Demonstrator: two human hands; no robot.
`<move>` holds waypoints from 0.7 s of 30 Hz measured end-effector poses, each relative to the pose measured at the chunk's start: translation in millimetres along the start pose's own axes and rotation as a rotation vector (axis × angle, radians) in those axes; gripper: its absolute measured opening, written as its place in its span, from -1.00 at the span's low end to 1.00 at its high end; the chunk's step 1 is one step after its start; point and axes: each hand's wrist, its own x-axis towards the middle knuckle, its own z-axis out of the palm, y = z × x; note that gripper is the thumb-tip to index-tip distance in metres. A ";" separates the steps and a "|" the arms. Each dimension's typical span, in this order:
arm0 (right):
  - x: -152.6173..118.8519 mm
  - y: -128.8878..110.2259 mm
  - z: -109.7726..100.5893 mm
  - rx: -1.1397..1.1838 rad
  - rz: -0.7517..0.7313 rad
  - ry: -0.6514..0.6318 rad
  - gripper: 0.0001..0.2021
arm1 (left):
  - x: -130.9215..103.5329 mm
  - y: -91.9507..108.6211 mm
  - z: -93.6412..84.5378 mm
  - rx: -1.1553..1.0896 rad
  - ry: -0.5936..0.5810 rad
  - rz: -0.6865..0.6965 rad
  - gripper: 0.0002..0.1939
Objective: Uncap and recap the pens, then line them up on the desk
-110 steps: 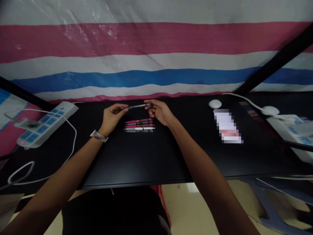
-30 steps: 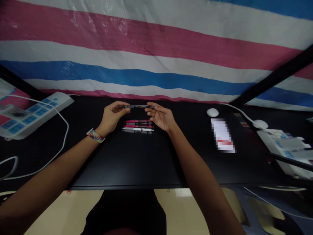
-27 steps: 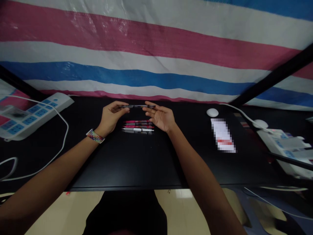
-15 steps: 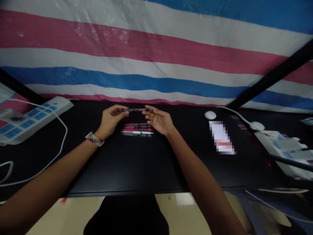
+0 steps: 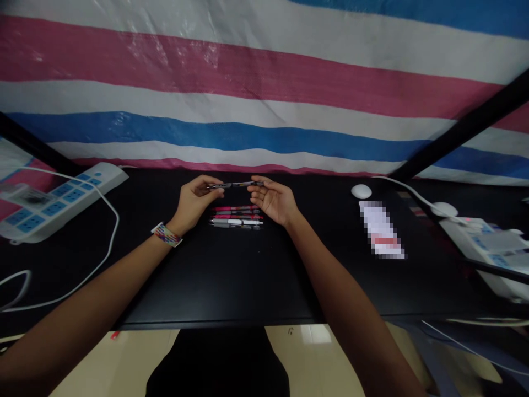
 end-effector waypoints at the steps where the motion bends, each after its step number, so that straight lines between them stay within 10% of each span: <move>1: 0.6 0.5 -1.4 -0.002 -0.008 -0.010 -0.50 | 0.1 0.0 0.3 0.000 -0.006 -0.008 -0.76; 21: 3.0 3.4 -0.2 -0.076 -0.048 0.018 -0.57 | 3.9 -9.1 -0.1 -0.062 -0.008 -0.062 -0.70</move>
